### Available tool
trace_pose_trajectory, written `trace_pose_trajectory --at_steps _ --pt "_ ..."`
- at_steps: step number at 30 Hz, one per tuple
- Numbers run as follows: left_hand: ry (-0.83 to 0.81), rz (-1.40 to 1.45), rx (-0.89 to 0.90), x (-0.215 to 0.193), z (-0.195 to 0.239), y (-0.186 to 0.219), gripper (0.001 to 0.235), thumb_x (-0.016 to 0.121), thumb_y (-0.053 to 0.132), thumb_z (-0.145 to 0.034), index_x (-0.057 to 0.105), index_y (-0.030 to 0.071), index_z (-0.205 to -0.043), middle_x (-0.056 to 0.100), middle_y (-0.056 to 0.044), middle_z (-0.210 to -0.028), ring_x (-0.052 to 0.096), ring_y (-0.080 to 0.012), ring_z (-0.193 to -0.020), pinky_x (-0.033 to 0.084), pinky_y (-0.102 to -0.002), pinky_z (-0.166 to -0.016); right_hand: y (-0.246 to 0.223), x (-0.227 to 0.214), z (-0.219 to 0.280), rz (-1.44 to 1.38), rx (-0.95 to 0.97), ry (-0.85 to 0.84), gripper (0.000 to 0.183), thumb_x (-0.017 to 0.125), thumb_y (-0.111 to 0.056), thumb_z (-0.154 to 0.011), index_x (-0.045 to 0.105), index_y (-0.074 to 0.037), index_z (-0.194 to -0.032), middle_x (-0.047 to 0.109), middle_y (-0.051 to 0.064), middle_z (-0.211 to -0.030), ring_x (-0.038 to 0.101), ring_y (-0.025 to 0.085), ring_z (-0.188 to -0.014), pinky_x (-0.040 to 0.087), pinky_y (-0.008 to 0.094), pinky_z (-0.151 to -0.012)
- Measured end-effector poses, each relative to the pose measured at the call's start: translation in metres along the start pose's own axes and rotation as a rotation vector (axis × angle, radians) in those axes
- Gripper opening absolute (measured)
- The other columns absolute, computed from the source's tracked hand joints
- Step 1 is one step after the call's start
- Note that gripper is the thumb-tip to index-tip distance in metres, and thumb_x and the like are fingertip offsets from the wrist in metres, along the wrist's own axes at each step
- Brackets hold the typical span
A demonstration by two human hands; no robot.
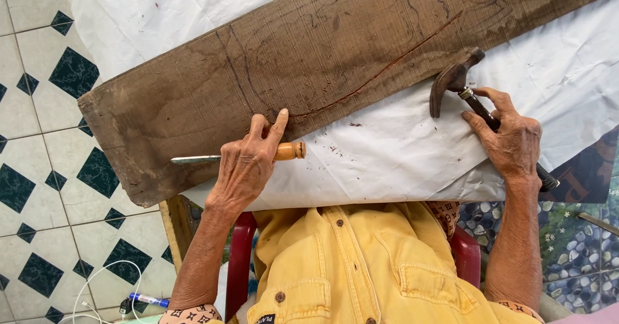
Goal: The person uses a chisel and hammer to carve a design into a rectangular wooden plank resting on a white cloth. They repeatedly strike the chisel to remove wood chips along a pre-drawn outline, occasionally pausing to wipe away debris with a small cloth.
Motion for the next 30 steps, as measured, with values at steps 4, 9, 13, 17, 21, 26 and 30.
trace_pose_trajectory --at_steps 4,9,13,17,21,26,30 --pt "0.001 -0.014 0.011 -0.001 0.002 0.002 0.072 0.053 -0.017 -0.083 0.054 0.013 -0.148 0.042 -0.004 -0.098 0.039 -0.0133 -0.048 0.033 -0.029 -0.039 0.003 0.002 0.001 -0.01 0.005 0.005 0.046 0.077 -0.036 -0.111 0.064 -0.02 -0.152 0.066 0.01 -0.084 0.061 0.028 -0.066 0.048 0.04 -0.069" --pt "0.125 0.18 0.046 -0.017 0.004 0.01 0.026 0.057 -0.006 -0.099 0.065 0.011 -0.117 0.052 -0.001 -0.096 0.045 -0.0113 -0.045 0.037 -0.027 -0.038 0.002 0.003 0.001 0.0 -0.026 0.012 0.045 0.076 -0.035 -0.112 0.065 -0.017 -0.152 0.067 0.009 -0.091 0.058 0.027 -0.065 0.047 0.04 -0.069" --pt "0.113 0.123 -0.026 -0.009 0.0 -0.001 0.039 0.05 -0.007 -0.105 0.058 0.004 -0.142 0.046 -0.001 -0.09 0.035 -0.0064 -0.049 0.032 -0.024 -0.037 0.002 0.003 0.002 -0.006 -0.017 0.009 0.043 0.077 -0.033 -0.112 0.066 -0.018 -0.151 0.065 0.007 -0.09 0.057 0.027 -0.065 0.047 0.04 -0.071" --pt "-0.028 0.197 0.037 0.0 -0.019 0.024 0.029 0.052 0.015 -0.106 0.055 0.012 -0.135 0.045 -0.001 -0.088 0.036 -0.0087 -0.048 0.037 -0.024 -0.035 0.002 0.002 0.001 0.009 -0.008 0.014 0.044 0.078 -0.034 -0.112 0.066 -0.017 -0.151 0.064 0.008 -0.084 0.057 0.027 -0.064 0.047 0.04 -0.07" --pt "0.04 0.512 0.24 0.01 -0.052 0.088 0.044 0.066 0.041 -0.107 0.039 0.01 -0.122 0.051 -0.006 -0.094 0.044 -0.0094 -0.057 0.044 -0.024 -0.042 0.004 0.004 0.003 -0.001 -0.018 0.021 0.045 0.079 -0.032 -0.111 0.065 -0.019 -0.153 0.071 0.017 -0.094 0.068 0.031 -0.078 0.05 0.042 -0.075" --pt "0.471 0.384 0.287 -0.017 -0.099 0.106 0.035 0.067 0.045 -0.106 0.052 0.016 -0.12 0.051 -0.002 -0.097 0.052 -0.0116 -0.065 0.049 -0.03 -0.055 -0.002 0.0 0.001 -0.004 0.008 0.009 0.045 0.079 -0.032 -0.11 0.066 -0.018 -0.151 0.069 0.013 -0.09 0.062 0.027 -0.07 0.047 0.041 -0.072" --pt "0.612 0.452 0.265 -0.02 -0.11 0.109 0.028 0.068 0.035 -0.108 0.053 0.015 -0.119 0.05 0.0 -0.088 0.056 -0.0101 -0.066 0.055 -0.029 -0.057 -0.002 0.0 0.001 -0.007 0.018 0.01 0.045 0.079 -0.031 -0.111 0.066 -0.018 -0.151 0.068 0.015 -0.089 0.064 0.03 -0.073 0.048 0.042 -0.073"
Point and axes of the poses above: each hand's wrist, its own z-axis away from the middle knuckle, its own x-axis out of the palm, y = z × x, the point moved 6 cm from there along -z, towards the middle knuckle
